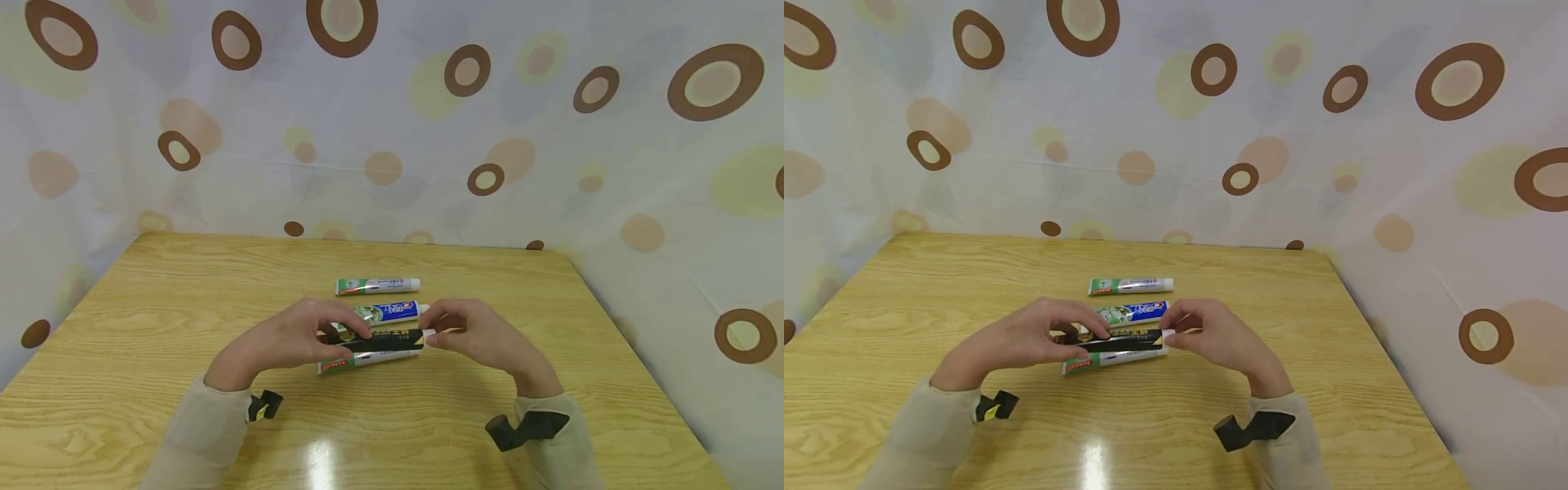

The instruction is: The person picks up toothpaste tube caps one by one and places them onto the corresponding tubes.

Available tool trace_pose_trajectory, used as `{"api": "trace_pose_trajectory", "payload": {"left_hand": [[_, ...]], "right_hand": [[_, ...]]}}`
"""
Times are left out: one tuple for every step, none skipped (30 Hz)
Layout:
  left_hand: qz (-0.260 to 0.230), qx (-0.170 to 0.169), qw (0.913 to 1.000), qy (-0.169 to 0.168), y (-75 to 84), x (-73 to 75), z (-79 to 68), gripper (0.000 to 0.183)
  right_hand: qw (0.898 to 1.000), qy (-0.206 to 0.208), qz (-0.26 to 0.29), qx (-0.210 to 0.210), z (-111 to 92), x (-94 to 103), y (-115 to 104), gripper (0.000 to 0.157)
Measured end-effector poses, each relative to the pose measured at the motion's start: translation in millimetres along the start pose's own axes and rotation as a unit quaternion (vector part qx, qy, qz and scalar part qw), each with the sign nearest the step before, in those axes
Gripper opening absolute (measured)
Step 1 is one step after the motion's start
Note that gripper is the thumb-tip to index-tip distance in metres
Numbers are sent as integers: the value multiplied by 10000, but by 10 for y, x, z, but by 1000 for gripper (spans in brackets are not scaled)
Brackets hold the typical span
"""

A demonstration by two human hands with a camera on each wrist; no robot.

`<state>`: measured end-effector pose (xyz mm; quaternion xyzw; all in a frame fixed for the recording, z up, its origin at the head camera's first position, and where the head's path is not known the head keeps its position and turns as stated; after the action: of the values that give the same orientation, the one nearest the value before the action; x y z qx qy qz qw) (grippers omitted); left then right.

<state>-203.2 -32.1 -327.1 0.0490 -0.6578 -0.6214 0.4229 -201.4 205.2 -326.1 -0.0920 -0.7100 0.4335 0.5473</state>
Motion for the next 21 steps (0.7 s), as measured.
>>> {"api": "trace_pose_trajectory", "payload": {"left_hand": [[21,88,10000,-42,-10,-9,3,30],[41,182,9998,-89,-19,-18,7,31],[84,252,9996,-134,-27,-29,10,32],[124,309,9993,-183,-34,-39,16,33],[144,355,9990,-233,-42,-49,21,33],[157,362,9988,-276,-46,-59,25,33],[153,368,9987,-313,-48,-68,30,33],[148,408,9985,-345,-55,-75,33,33],[147,442,9982,-375,-63,-82,35,32],[128,500,9978,-409,-73,-89,36,32],[122,550,9974,-450,-81,-98,36,32],[115,591,9969,-504,-88,-111,39,32],[116,650,9963,-558,-97,-125,41,32],[117,729,9954,-615,-110,-140,44,32],[116,780,9946,-675,-117,-157,47,33],[126,837,9937,-728,-123,-175,50,33],[143,883,9930,-777,-129,-193,54,34],[179,938,9920,-821,-135,-210,57,34],[221,996,9911,-855,-145,-225,60,35],[255,1060,9901,-888,-153,-241,62,36],[292,1126,9890,-918,-161,-256,64,36]], "right_hand": [[10000,-75,-16,-5,-2,-10,4,15],[9999,-149,-35,-5,-3,-20,5,15],[9997,-227,-46,8,-3,-30,4,15],[9995,-303,-54,15,-4,-40,3,15],[9993,-379,-63,33,-5,-51,1,15],[9990,-441,-76,49,-7,-59,0,15],[9987,-500,-94,78,-8,-65,-3,15],[9983,-560,-119,100,-12,-71,-3,14],[9979,-621,-136,113,-14,-78,-2,15],[9975,-679,-169,120,-16,-85,0,15],[9970,-737,-201,129,-18,-91,1,15],[9964,-797,-241,126,-20,-99,7,15],[9959,-856,-282,120,-21,-108,13,16],[9953,-908,-316,103,-21,-117,23,16],[9948,-954,-342,83,-20,-125,32,16],[9943,-1000,-360,67,-20,-134,41,16],[9938,-1043,-372,39,-20,-142,50,16],[9934,-1083,-385,12,-20,-151,58,16],[9930,-1118,-390,-4,-21,-159,64,16],[9926,-1144,-398,-21,-22,-165,69,17],[9923,-1172,-410,-31,-22,-173,73,17]]}}
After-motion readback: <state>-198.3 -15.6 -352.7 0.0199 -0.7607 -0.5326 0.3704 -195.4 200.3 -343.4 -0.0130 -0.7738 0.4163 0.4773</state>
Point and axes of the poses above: each hand's wrist, its own z-axis towards the middle knuckle, its own x-axis out of the back of the hand, y = z × x, the point moved 6 cm from there along z, towards the middle knuckle, and after that the axes turned 8 degrees about -z, right-handed, at the moved point
